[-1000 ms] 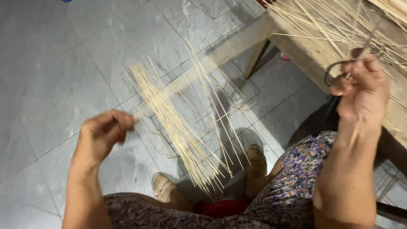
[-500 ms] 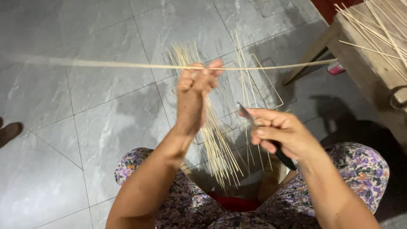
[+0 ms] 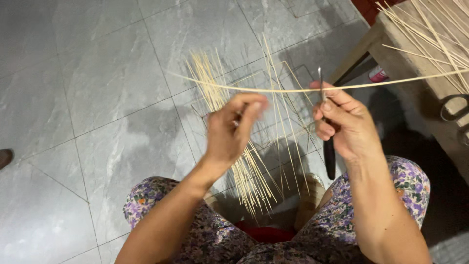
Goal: The person sits on the floor and uses a knife to sharpen the ends of thin wooden sticks. They repeatedly pick up sticks from a wire rack, scrape the knife along the wood to create a point, and place the sticks back on the rack.
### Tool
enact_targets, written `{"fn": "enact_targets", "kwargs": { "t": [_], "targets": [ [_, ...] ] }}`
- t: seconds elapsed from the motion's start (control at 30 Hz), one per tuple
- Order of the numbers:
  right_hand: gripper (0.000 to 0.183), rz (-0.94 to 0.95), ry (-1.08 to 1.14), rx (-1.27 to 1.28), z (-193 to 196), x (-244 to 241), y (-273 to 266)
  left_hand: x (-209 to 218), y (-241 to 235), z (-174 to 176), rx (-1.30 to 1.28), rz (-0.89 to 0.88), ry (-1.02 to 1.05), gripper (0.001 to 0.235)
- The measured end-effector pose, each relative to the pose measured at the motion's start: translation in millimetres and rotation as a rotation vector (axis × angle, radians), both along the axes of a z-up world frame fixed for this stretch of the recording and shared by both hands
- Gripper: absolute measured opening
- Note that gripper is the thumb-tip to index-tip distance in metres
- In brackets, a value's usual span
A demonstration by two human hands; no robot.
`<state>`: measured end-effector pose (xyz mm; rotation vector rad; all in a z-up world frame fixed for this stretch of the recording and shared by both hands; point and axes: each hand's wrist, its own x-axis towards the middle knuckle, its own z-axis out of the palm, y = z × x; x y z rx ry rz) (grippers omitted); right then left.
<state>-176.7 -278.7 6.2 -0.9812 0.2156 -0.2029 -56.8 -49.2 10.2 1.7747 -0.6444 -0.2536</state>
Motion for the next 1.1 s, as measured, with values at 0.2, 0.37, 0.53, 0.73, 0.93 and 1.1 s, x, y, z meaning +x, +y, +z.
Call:
{"fn": "enact_targets", "kwargs": {
  "t": [0.2, 0.37, 0.53, 0.73, 0.93, 1.1],
  "targets": [
    [0.042, 0.032, -0.040, -0.019, 5, -6, -9, 19, 15, 7, 0.157, 0.024, -0.756, 0.025],
    [0.042, -0.031, -0.025, -0.108, 3, -3, -2, 9, 5, 2, 0.135, -0.236, -0.075, 0.021],
    [0.046, 0.147, 0.040, -0.234, -10, 7, 33, 2, -2, -1, 0.058, -0.268, 0.025, 0.013],
    [0.030, 0.111, 0.046, -0.168, -23, 14, 43, -2, 2, -2, 0.052, -0.269, -0.068, 0.013],
    [0.017, 0.004, 0.047, -0.140, -27, 11, 19, 3, 15, -1, 0.142, -0.268, -0.043, 0.011],
    [0.022, -0.151, 0.017, -0.125, -20, 4, -16, 10, 34, 2, 0.128, -0.264, 0.065, 0.014]
  ]
}}
